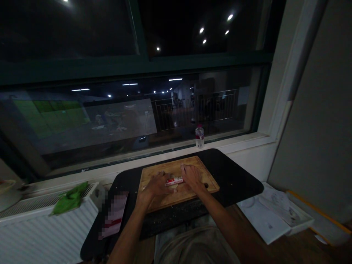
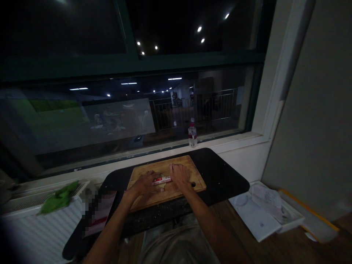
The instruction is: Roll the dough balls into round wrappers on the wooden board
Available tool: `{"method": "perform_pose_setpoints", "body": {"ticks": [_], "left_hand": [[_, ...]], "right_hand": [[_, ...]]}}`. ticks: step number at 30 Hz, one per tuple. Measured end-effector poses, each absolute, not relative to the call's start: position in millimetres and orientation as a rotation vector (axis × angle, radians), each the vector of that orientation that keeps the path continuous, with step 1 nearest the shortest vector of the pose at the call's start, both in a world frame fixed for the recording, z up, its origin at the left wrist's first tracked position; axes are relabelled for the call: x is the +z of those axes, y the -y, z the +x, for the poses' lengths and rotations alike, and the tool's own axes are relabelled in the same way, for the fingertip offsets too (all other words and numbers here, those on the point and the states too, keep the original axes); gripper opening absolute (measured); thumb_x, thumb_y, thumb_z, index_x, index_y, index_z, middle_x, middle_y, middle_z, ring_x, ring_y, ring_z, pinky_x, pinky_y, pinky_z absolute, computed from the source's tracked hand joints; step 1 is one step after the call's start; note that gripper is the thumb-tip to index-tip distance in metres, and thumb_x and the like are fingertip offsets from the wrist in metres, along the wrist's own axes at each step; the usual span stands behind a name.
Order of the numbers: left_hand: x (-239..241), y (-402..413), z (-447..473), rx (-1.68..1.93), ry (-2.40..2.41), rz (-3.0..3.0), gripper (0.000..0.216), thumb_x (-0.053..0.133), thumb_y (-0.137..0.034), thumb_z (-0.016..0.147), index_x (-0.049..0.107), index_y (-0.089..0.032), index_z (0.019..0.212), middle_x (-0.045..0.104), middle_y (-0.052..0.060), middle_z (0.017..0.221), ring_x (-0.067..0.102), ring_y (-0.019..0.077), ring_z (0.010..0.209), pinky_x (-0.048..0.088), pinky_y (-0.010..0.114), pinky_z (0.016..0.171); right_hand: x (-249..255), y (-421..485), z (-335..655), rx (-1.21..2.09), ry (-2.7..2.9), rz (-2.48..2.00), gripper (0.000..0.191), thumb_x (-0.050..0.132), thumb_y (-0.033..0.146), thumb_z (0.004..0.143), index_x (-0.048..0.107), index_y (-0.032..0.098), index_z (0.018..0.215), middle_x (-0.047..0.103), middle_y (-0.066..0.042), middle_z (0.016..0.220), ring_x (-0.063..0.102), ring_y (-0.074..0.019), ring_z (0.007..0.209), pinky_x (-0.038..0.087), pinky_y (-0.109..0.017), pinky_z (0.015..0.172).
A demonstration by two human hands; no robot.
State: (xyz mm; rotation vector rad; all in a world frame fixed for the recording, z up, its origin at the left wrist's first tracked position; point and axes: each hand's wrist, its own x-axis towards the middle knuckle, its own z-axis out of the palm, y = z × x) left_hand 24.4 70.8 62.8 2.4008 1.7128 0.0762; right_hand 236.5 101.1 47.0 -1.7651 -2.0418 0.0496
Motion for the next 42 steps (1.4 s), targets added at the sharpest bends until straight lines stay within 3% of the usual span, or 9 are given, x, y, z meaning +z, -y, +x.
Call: {"method": "perform_pose_setpoints", "body": {"ticks": [5, 10, 14, 23, 33, 36, 39, 42], "left_hand": [[63.2, -78.1, 17.3, 0.183, -1.608, 2.417, 0.079, 0.083, -0.052, 0.083, 0.065, -0.023, 0.154, 0.073, 0.015, 0.148, 0.068, 0.0371, 0.135, 0.051, 0.044, 0.116], [64.4, -81.8, 15.2, 0.225, -1.462, 2.367, 0.089, 0.084, -0.043, 0.078, 0.060, -0.021, 0.160, 0.068, 0.013, 0.157, 0.067, 0.0342, 0.140, 0.049, 0.041, 0.122], [59.3, -81.7, 16.9, 0.210, -1.463, 2.343, 0.092, 0.084, -0.045, 0.076, 0.059, -0.021, 0.162, 0.061, 0.012, 0.166, 0.060, 0.0349, 0.150, 0.044, 0.043, 0.129], [52.5, -81.7, 18.1, 0.260, -1.511, 2.371, 0.077, 0.080, -0.045, 0.082, 0.067, -0.025, 0.155, 0.071, 0.009, 0.155, 0.069, 0.0341, 0.138, 0.051, 0.041, 0.122], [60.4, -84.6, 5.4, 0.330, -1.278, 2.233, 0.089, 0.088, -0.035, 0.073, 0.064, -0.024, 0.158, 0.067, 0.009, 0.160, 0.065, 0.0312, 0.144, 0.045, 0.042, 0.128], [56.2, -78.5, 4.8, 0.413, -1.302, 2.214, 0.085, 0.088, -0.042, 0.077, 0.066, -0.024, 0.157, 0.065, 0.009, 0.162, 0.063, 0.0320, 0.147, 0.043, 0.043, 0.131], [50.6, -74.9, 5.3, 0.494, -1.351, 2.195, 0.067, 0.075, -0.049, 0.092, 0.069, -0.022, 0.154, 0.067, 0.010, 0.159, 0.065, 0.0304, 0.145, 0.046, 0.042, 0.129], [46.4, -73.9, 5.0, 0.525, -1.408, 2.220, 0.061, 0.069, -0.047, 0.097, 0.070, -0.021, 0.151, 0.069, 0.011, 0.157, 0.065, 0.0302, 0.144, 0.046, 0.043, 0.129]], "right_hand": [[47.5, -97.8, 236.0, 0.062, 2.137, -1.711, 0.051, 0.042, 0.050, 0.118, 0.086, 0.024, 0.116, 0.086, -0.013, 0.114, 0.080, -0.0272, 0.112, 0.052, -0.033, 0.095], [49.6, -95.3, 233.1, 0.079, 2.088, -1.749, 0.063, 0.031, 0.049, 0.120, 0.087, 0.021, 0.113, 0.086, -0.015, 0.114, 0.080, -0.0267, 0.109, 0.052, -0.033, 0.095], [47.2, -97.0, 233.6, 0.042, 2.046, -1.767, 0.066, 0.028, 0.048, 0.121, 0.087, 0.020, 0.112, 0.086, -0.016, 0.113, 0.081, -0.0263, 0.107, 0.052, -0.032, 0.093], [46.2, -99.1, 235.0, 0.054, 2.044, -1.766, 0.065, 0.028, 0.048, 0.121, 0.086, 0.021, 0.112, 0.086, -0.015, 0.112, 0.082, -0.0254, 0.105, 0.053, -0.031, 0.090], [50.0, -94.7, 234.6, 0.046, 2.026, -1.777, 0.064, 0.029, 0.046, 0.121, 0.086, 0.022, 0.111, 0.086, -0.015, 0.112, 0.081, -0.0256, 0.106, 0.051, -0.031, 0.090], [49.9, -94.9, 234.1, 0.018, 2.026, -1.766, 0.064, 0.028, 0.046, 0.121, 0.086, 0.021, 0.111, 0.086, -0.015, 0.112, 0.081, -0.0253, 0.104, 0.051, -0.031, 0.089], [49.3, -95.5, 234.0, -0.004, 2.039, -1.767, 0.061, 0.030, 0.045, 0.121, 0.086, 0.021, 0.113, 0.086, -0.015, 0.112, 0.081, -0.0255, 0.104, 0.051, -0.031, 0.087], [49.0, -95.6, 234.2, -0.021, 2.050, -1.781, 0.057, 0.033, 0.044, 0.120, 0.085, 0.021, 0.114, 0.086, -0.015, 0.112, 0.081, -0.0257, 0.104, 0.051, -0.030, 0.086]]}}
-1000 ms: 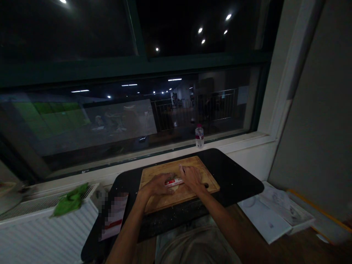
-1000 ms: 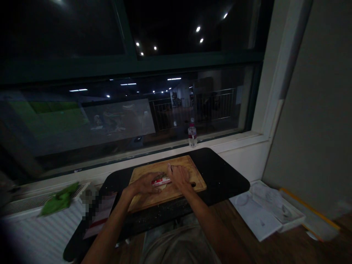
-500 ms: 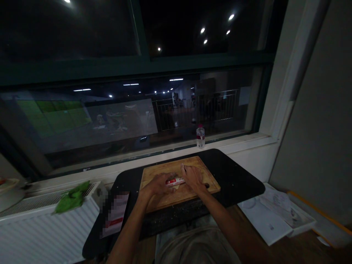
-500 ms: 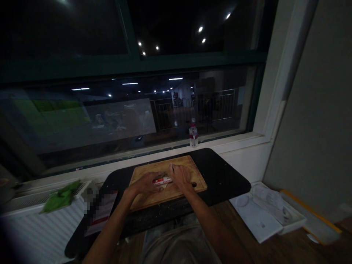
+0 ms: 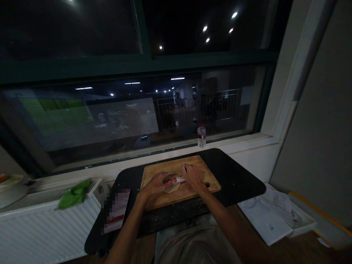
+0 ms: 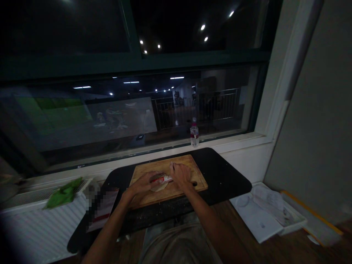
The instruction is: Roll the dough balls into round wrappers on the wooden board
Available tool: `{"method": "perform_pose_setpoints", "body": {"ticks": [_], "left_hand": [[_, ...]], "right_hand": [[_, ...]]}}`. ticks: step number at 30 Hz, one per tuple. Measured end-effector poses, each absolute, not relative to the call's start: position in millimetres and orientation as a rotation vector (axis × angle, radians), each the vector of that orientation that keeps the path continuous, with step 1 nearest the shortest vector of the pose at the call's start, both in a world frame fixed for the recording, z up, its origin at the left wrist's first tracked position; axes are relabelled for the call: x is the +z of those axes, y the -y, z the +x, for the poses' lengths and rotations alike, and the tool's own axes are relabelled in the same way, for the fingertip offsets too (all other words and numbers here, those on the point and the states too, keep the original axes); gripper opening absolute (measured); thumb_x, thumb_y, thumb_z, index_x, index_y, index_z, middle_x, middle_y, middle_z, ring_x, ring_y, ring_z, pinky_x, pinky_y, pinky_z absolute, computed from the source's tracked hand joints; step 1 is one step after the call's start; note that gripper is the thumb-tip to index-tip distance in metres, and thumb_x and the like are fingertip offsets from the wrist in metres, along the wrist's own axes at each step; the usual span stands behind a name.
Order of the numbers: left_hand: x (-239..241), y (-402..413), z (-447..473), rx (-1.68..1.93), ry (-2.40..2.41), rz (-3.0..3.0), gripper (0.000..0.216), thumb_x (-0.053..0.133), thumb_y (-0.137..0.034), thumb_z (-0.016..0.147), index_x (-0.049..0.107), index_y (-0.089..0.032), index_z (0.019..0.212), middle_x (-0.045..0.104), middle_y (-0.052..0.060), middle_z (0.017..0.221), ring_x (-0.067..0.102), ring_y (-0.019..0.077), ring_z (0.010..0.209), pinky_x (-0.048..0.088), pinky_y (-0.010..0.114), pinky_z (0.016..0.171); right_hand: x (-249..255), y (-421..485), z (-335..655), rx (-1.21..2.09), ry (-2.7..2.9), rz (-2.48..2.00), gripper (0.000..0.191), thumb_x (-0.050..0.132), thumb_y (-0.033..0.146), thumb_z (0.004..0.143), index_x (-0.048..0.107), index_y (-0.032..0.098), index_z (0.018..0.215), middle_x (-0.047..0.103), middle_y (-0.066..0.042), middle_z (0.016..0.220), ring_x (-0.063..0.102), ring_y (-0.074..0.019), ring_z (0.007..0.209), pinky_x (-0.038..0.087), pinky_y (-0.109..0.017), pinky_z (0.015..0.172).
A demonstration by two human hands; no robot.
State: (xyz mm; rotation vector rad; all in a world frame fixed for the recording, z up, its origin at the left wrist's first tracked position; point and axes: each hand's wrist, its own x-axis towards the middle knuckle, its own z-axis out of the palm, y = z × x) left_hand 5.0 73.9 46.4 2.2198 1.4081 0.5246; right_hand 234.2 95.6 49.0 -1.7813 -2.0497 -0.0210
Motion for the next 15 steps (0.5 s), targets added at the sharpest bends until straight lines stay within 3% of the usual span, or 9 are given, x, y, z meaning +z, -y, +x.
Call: {"method": "perform_pose_setpoints", "body": {"ticks": [4, 11, 15], "left_hand": [[44.7, -71.0, 5.1, 0.507, -1.406, 2.285, 0.068, 0.078, -0.043, 0.088, 0.070, -0.022, 0.152, 0.069, 0.010, 0.158, 0.064, 0.0315, 0.144, 0.045, 0.043, 0.129], [44.4, -66.9, 7.8, 0.464, -1.461, 2.336, 0.064, 0.077, -0.033, 0.086, 0.072, -0.028, 0.150, 0.066, 0.006, 0.161, 0.061, 0.0302, 0.148, 0.042, 0.043, 0.131], [42.0, -68.2, 8.0, 0.447, -1.472, 2.330, 0.065, 0.080, -0.037, 0.087, 0.070, -0.028, 0.151, 0.065, 0.006, 0.162, 0.058, 0.0303, 0.150, 0.040, 0.043, 0.132]], "right_hand": [[50.4, -94.6, 234.2, -0.018, 2.050, -1.776, 0.057, 0.033, 0.045, 0.120, 0.085, 0.021, 0.115, 0.086, -0.014, 0.112, 0.081, -0.0263, 0.105, 0.052, -0.031, 0.087], [54.7, -92.2, 234.0, 0.008, 2.056, -1.800, 0.054, 0.035, 0.045, 0.120, 0.084, 0.022, 0.118, 0.085, -0.015, 0.115, 0.081, -0.0262, 0.107, 0.052, -0.032, 0.090], [52.3, -93.3, 234.8, 0.008, 2.057, -1.785, 0.053, 0.036, 0.045, 0.120, 0.084, 0.022, 0.116, 0.085, -0.014, 0.115, 0.081, -0.0261, 0.107, 0.051, -0.032, 0.089]]}}
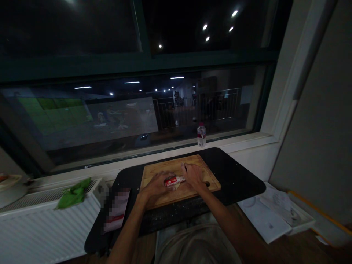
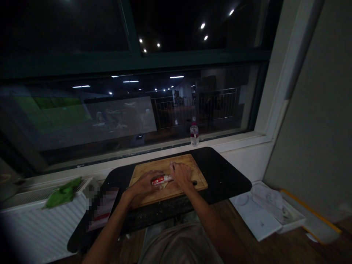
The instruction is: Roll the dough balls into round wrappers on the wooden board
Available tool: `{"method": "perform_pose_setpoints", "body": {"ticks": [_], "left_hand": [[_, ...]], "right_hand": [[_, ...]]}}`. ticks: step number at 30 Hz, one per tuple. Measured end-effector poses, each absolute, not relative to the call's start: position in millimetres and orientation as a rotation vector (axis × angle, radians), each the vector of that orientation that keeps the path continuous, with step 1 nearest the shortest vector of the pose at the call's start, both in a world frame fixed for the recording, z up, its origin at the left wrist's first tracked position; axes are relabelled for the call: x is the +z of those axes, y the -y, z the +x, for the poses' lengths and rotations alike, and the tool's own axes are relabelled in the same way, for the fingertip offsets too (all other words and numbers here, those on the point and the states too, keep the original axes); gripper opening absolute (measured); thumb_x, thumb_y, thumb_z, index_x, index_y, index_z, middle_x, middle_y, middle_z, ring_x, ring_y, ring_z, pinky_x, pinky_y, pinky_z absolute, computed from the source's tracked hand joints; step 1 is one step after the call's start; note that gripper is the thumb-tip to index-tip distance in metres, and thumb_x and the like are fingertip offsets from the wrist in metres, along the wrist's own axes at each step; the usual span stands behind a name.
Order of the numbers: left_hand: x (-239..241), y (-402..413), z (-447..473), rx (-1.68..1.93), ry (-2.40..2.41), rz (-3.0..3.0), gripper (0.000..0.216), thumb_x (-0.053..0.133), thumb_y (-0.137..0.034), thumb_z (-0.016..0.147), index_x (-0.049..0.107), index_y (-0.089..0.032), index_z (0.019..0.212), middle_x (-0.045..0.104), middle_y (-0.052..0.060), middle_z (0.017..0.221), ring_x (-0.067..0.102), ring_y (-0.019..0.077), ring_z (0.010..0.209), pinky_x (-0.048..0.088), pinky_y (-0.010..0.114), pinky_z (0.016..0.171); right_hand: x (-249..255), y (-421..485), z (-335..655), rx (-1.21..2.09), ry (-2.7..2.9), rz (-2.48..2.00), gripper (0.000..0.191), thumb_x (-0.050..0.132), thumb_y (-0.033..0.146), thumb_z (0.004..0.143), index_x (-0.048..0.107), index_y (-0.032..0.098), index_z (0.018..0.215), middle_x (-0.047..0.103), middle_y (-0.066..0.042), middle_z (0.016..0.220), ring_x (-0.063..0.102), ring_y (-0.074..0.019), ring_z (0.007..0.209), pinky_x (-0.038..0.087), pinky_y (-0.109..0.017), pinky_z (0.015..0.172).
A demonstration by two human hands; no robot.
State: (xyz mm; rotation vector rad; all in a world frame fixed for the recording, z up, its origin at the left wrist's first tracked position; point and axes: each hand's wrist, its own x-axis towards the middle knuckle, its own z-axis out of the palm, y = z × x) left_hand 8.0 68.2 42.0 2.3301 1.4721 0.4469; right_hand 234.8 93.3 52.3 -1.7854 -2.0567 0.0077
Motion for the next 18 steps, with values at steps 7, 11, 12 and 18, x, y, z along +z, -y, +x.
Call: {"method": "perform_pose_setpoints", "body": {"ticks": [7, 11, 12, 18], "left_hand": [[45.6, -59.6, 10.9, 0.437, -1.493, 2.371, 0.062, 0.075, -0.044, 0.093, 0.068, -0.028, 0.153, 0.062, 0.006, 0.165, 0.055, 0.0319, 0.152, 0.037, 0.046, 0.133], [49.9, -56.4, 11.8, 0.413, -1.491, 2.396, 0.059, 0.067, -0.044, 0.098, 0.068, -0.026, 0.154, 0.063, 0.008, 0.164, 0.057, 0.0323, 0.150, 0.038, 0.046, 0.132], [50.3, -56.0, 11.9, 0.413, -1.489, 2.397, 0.059, 0.068, -0.044, 0.098, 0.068, -0.025, 0.154, 0.063, 0.008, 0.164, 0.057, 0.0326, 0.150, 0.039, 0.046, 0.131], [47.1, -51.8, 12.0, 0.488, -1.494, 2.387, 0.066, 0.074, -0.045, 0.092, 0.067, -0.027, 0.155, 0.063, 0.007, 0.164, 0.057, 0.0331, 0.149, 0.040, 0.047, 0.130]], "right_hand": [[50.7, -94.4, 235.5, -0.009, 2.065, -1.755, 0.052, 0.036, 0.044, 0.120, 0.083, 0.023, 0.113, 0.086, -0.013, 0.113, 0.081, -0.0256, 0.105, 0.050, -0.032, 0.088], [52.0, -93.0, 235.1, -0.018, 2.064, -1.766, 0.054, 0.035, 0.045, 0.120, 0.083, 0.022, 0.115, 0.086, -0.013, 0.114, 0.081, -0.0266, 0.107, 0.050, -0.032, 0.087], [52.3, -92.8, 235.1, -0.016, 2.064, -1.767, 0.053, 0.035, 0.044, 0.120, 0.083, 0.022, 0.115, 0.085, -0.014, 0.114, 0.080, -0.0263, 0.107, 0.050, -0.032, 0.087], [55.3, -91.7, 235.3, 0.035, 2.073, -1.776, 0.054, 0.035, 0.044, 0.120, 0.083, 0.021, 0.117, 0.085, -0.014, 0.116, 0.080, -0.0252, 0.107, 0.050, -0.031, 0.090]]}}
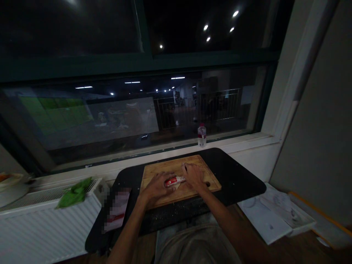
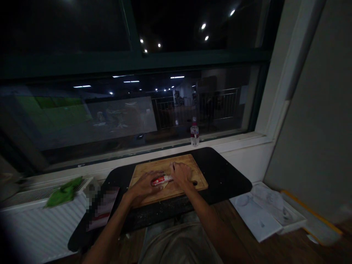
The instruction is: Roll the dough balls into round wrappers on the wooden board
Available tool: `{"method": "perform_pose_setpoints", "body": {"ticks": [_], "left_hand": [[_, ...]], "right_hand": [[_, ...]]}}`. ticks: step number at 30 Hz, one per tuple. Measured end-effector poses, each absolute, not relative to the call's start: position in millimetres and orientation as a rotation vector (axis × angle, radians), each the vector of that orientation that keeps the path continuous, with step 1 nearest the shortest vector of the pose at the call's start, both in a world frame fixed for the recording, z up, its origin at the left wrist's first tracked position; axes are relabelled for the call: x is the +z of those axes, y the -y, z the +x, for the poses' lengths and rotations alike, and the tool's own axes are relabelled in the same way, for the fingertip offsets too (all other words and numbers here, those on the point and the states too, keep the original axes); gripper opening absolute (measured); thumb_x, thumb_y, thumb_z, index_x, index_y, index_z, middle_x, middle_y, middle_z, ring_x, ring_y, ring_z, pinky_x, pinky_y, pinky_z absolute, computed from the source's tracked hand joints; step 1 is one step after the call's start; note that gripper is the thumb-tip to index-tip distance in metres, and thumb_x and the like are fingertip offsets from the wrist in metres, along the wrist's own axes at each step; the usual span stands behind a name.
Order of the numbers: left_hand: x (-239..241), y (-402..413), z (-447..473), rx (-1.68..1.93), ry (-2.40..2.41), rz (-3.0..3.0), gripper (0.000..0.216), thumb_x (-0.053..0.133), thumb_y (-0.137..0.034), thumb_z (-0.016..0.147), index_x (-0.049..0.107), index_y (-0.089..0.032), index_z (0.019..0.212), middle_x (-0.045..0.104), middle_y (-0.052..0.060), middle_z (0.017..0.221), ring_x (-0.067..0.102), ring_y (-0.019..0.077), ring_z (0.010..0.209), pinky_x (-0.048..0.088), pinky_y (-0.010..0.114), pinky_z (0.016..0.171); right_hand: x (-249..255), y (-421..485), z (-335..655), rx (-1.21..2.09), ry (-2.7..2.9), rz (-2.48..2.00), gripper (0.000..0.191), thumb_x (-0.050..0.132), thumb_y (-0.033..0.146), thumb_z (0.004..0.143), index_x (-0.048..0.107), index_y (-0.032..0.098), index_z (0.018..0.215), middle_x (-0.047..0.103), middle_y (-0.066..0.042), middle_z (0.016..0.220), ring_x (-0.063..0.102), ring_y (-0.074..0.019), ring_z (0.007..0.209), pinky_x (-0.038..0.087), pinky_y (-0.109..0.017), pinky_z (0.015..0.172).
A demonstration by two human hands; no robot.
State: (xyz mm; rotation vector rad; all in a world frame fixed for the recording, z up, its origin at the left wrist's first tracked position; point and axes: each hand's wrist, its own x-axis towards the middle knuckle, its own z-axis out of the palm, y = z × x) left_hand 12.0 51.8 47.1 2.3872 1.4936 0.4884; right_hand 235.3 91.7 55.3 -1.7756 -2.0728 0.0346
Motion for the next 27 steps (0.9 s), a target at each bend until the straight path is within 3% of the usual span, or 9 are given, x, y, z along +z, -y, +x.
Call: {"method": "perform_pose_setpoints", "body": {"ticks": [7, 15, 21, 27], "left_hand": [[52.7, -46.6, 18.2, 0.507, -1.548, 2.411, 0.063, 0.077, -0.044, 0.090, 0.071, -0.027, 0.150, 0.071, 0.006, 0.154, 0.064, 0.0312, 0.142, 0.045, 0.042, 0.126], [49.5, -45.5, 29.6, 0.432, -1.622, 2.584, 0.058, 0.063, -0.055, 0.102, 0.067, -0.027, 0.152, 0.070, 0.009, 0.154, 0.063, 0.0327, 0.142, 0.043, 0.049, 0.125], [45.5, -48.1, 29.3, 0.427, -1.694, 2.553, 0.060, 0.072, -0.053, 0.097, 0.069, -0.027, 0.151, 0.075, 0.010, 0.146, 0.068, 0.0330, 0.134, 0.048, 0.046, 0.120], [46.7, -47.6, 29.5, 0.423, -1.654, 2.566, 0.059, 0.069, -0.052, 0.098, 0.068, -0.028, 0.152, 0.073, 0.010, 0.150, 0.067, 0.0336, 0.138, 0.045, 0.048, 0.123]], "right_hand": [[48.4, -96.4, 235.9, 0.007, 2.070, -1.747, 0.054, 0.034, 0.044, 0.120, 0.083, 0.022, 0.117, 0.085, -0.014, 0.115, 0.080, -0.0259, 0.105, 0.050, -0.033, 0.089], [46.3, -98.0, 236.2, -0.045, 2.076, -1.742, 0.051, 0.036, 0.042, 0.119, 0.082, 0.021, 0.115, 0.085, -0.013, 0.113, 0.080, -0.0252, 0.104, 0.049, -0.032, 0.086], [48.0, -96.9, 235.7, -0.017, 2.075, -1.754, 0.053, 0.035, 0.044, 0.120, 0.082, 0.022, 0.118, 0.085, -0.013, 0.114, 0.080, -0.0253, 0.106, 0.050, -0.032, 0.088], [45.0, -98.3, 236.3, -0.036, 2.058, -1.738, 0.051, 0.037, 0.044, 0.119, 0.083, 0.022, 0.116, 0.086, -0.013, 0.112, 0.080, -0.0250, 0.104, 0.049, -0.031, 0.085]]}}
